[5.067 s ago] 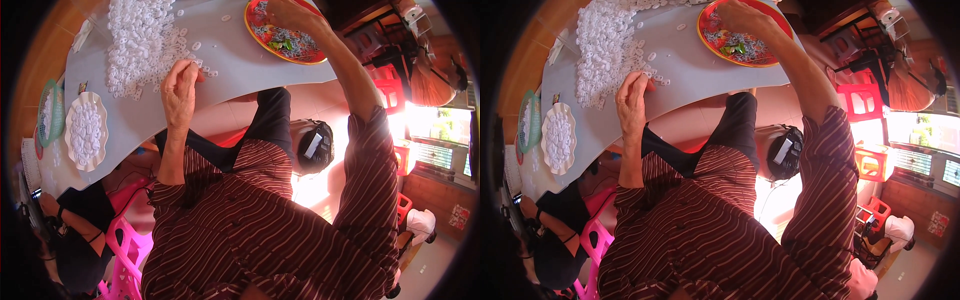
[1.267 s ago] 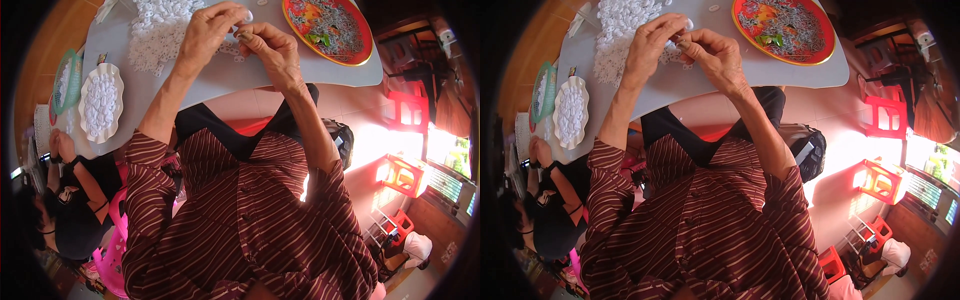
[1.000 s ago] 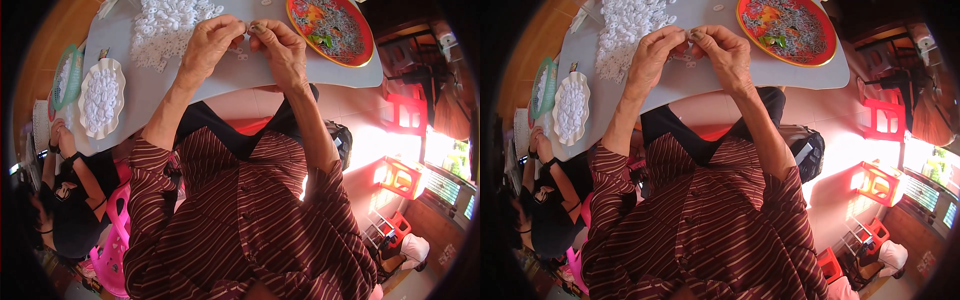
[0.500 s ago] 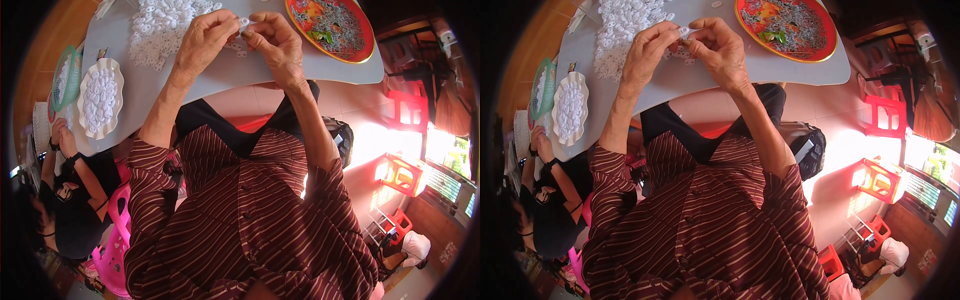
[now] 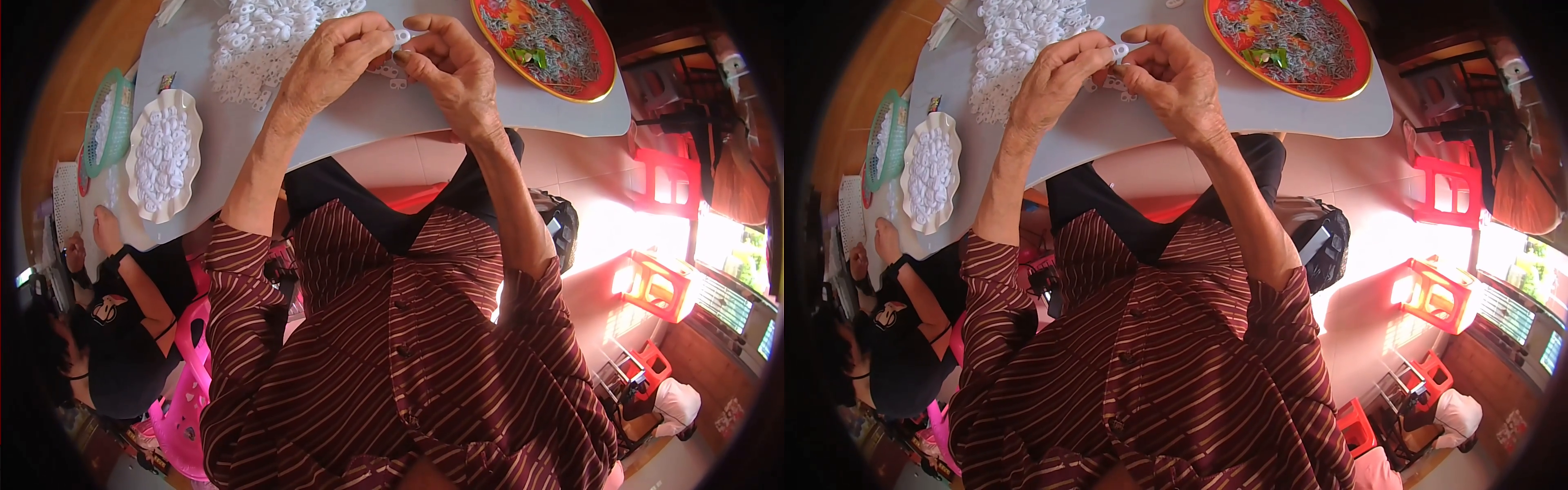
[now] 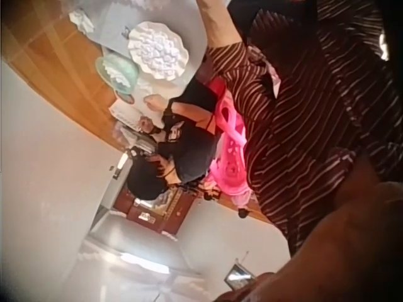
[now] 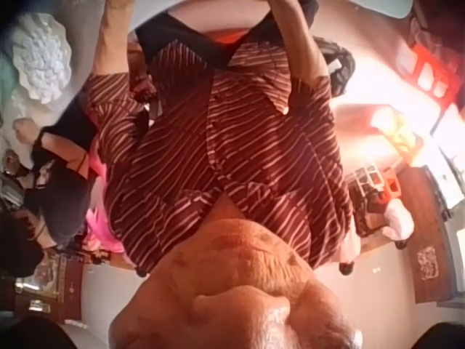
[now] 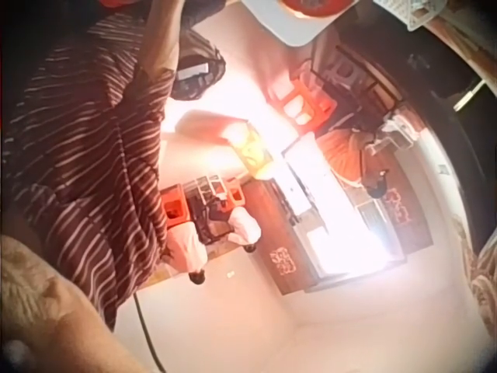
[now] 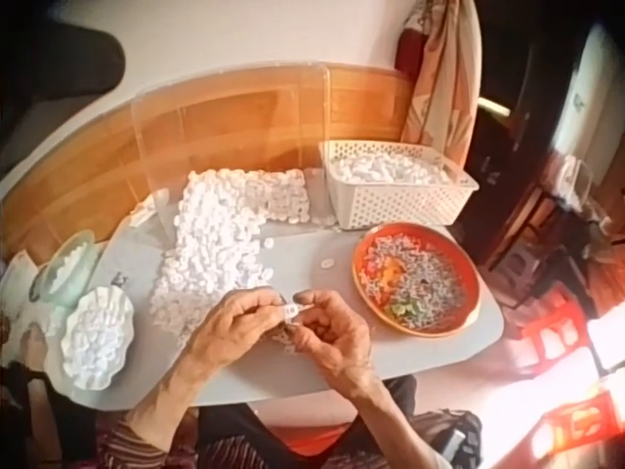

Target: Assembling small white plastic components manually on a table.

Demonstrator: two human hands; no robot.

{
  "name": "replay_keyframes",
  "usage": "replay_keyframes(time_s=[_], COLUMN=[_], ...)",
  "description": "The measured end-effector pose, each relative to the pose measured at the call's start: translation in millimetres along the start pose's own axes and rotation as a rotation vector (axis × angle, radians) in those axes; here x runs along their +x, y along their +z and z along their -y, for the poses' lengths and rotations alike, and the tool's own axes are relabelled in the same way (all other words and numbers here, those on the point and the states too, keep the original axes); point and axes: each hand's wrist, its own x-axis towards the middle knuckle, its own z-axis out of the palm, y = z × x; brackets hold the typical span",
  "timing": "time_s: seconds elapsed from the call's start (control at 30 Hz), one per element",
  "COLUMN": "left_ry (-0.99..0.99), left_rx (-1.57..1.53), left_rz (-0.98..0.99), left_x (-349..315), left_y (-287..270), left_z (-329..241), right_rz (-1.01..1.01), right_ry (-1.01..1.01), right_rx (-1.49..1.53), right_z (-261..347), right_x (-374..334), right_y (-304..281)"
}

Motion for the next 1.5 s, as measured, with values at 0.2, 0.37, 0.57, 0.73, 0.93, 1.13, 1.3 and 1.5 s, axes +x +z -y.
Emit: replay_keyframes(time_s=[0.2,0.37,0.57,0.73,0.93,1.13,1.3,1.5], left_ry=[0.045,0.15,0.338,0.205,0.207,0.209,0.22,0.212], left_rx=[0.075,0.139,0.132,0.05,-0.023,-0.032,-0.062,-0.063], left_rz=[0.042,0.057,-0.102,-0.117,-0.213,-0.184,-0.185,-0.18], left_x=[-0.5,-1.7,-6.0,-8.0,-12.2,-12.6,-12.4,-10.2], left_y=[-3.2,-2.8,10.7,12.3,17.6,19.6,18.5,20.4], left_z=[-1.9,-1.1,9.2,12.2,12.8,13.9,10.9,15.3], right_rz=[-0.004,0.003,-0.006,0.041,0.021,0.007,0.007,0.017], right_ry=[0.011,-0.024,0.019,-0.024,-0.043,-0.051,-0.02,-0.014], right_rx=[-0.051,-0.065,-0.057,0.02,-0.061,-0.12,-0.026,0.079], right_z=[1.7,-0.5,1.8,-3.7,-12.0,-7.9,-1.2,-2.6], right_x=[-0.8,-1.8,-0.8,-1.7,-1.9,-4.1,-2.3,-3.3], right_y=[1.0,0.8,2.7,4.3,3.9,5.6,3.5,6.7])
